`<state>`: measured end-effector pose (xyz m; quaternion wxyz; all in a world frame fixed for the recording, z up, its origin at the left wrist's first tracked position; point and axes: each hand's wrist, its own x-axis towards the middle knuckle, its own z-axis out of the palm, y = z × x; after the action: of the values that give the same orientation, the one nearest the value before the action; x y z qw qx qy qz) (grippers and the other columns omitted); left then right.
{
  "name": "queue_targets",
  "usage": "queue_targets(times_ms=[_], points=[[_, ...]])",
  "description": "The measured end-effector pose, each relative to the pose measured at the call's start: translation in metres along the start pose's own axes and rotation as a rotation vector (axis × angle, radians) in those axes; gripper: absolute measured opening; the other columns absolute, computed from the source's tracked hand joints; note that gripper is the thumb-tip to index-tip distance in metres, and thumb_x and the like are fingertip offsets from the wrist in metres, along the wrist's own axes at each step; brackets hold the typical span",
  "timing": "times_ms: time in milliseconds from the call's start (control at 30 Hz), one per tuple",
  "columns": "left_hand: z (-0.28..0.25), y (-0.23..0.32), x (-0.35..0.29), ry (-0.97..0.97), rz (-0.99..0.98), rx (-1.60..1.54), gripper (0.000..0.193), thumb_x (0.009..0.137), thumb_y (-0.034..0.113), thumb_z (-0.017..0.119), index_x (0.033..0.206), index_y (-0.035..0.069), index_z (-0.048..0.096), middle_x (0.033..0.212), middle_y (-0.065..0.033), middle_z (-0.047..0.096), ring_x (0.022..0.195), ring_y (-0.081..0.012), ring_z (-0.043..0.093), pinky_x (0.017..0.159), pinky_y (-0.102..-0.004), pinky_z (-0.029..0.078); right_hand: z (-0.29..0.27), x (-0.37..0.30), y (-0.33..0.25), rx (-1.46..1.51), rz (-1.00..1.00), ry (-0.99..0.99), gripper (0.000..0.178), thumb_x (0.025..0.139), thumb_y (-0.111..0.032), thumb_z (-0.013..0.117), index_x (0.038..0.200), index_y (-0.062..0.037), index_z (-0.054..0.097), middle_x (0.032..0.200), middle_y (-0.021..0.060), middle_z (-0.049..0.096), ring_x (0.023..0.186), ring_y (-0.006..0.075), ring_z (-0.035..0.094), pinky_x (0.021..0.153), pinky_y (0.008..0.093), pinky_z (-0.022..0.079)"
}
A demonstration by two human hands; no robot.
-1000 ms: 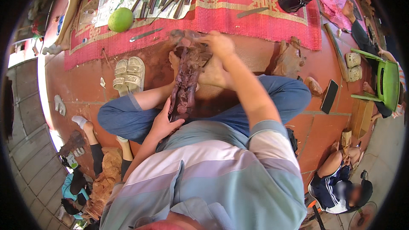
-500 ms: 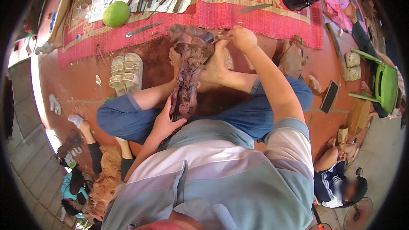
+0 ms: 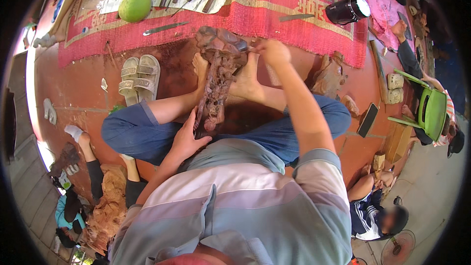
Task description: The person sits cross-legged on the floor and carves a dark wooden object using a small knife. They hold the wood in their left hand and use the knife in their right hand to shape the surface, occasionally rotating the object to access different areas.
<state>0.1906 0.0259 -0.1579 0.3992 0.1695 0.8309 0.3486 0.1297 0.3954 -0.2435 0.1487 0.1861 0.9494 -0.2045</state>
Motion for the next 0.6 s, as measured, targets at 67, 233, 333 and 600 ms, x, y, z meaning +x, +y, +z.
queue_targets(times_ms=[67,233,333,600], points=[[0.007,-0.007,-0.001,0.06,0.081,0.033,0.103,0.066,0.027,0.078,0.146,0.008,0.016,0.132,-0.0251,0.045,0.115,-0.0389,0.051,0.093,-0.0413,0.045,-0.015,-0.014,0.019,0.274,0.034,0.085,0.014,0.08,-0.021,0.068,0.091,-0.0143,0.072,0.078,0.0031,0.067,0.071,0.018,0.064,0.066,0.0318,0.05],[0.004,-0.006,0.001,0.025,0.023,-0.069,0.093,0.073,0.027,0.074,0.145,0.005,0.019,0.135,-0.0248,0.043,0.122,-0.0357,0.046,0.1,-0.0384,0.039,-0.013,-0.068,-0.003,0.935,0.195,0.206,0.024,0.085,-0.016,0.067,0.108,-0.0073,0.066,0.069,-0.0026,0.06,0.056,0.003,0.051,0.048,0.0183,0.039],[-0.007,-0.007,0.006,-0.018,-0.001,-0.219,0.083,0.081,0.027,0.069,0.145,0.003,0.021,0.141,-0.0227,0.036,0.132,-0.0283,0.036,0.107,-0.0343,0.029,0.03,-0.093,-0.011,1.082,0.25,0.149,0.033,0.09,-0.017,0.062,0.122,-0.0089,0.059,0.075,-0.0015,0.062,0.053,0.0029,0.049,0.045,0.0171,0.037],[-0.011,-0.019,0.041,-0.085,-0.128,-0.816,0.076,0.086,0.026,0.065,0.145,0.003,0.023,0.145,-0.0159,0.032,0.134,-0.0225,0.031,0.108,-0.0318,0.026,0.022,-0.135,-0.083,0.754,-0.108,0.247,0.029,0.086,-0.014,0.061,0.115,-0.0118,0.063,0.099,0.0122,0.068,0.092,0.0262,0.065,0.08,0.0338,0.05]])
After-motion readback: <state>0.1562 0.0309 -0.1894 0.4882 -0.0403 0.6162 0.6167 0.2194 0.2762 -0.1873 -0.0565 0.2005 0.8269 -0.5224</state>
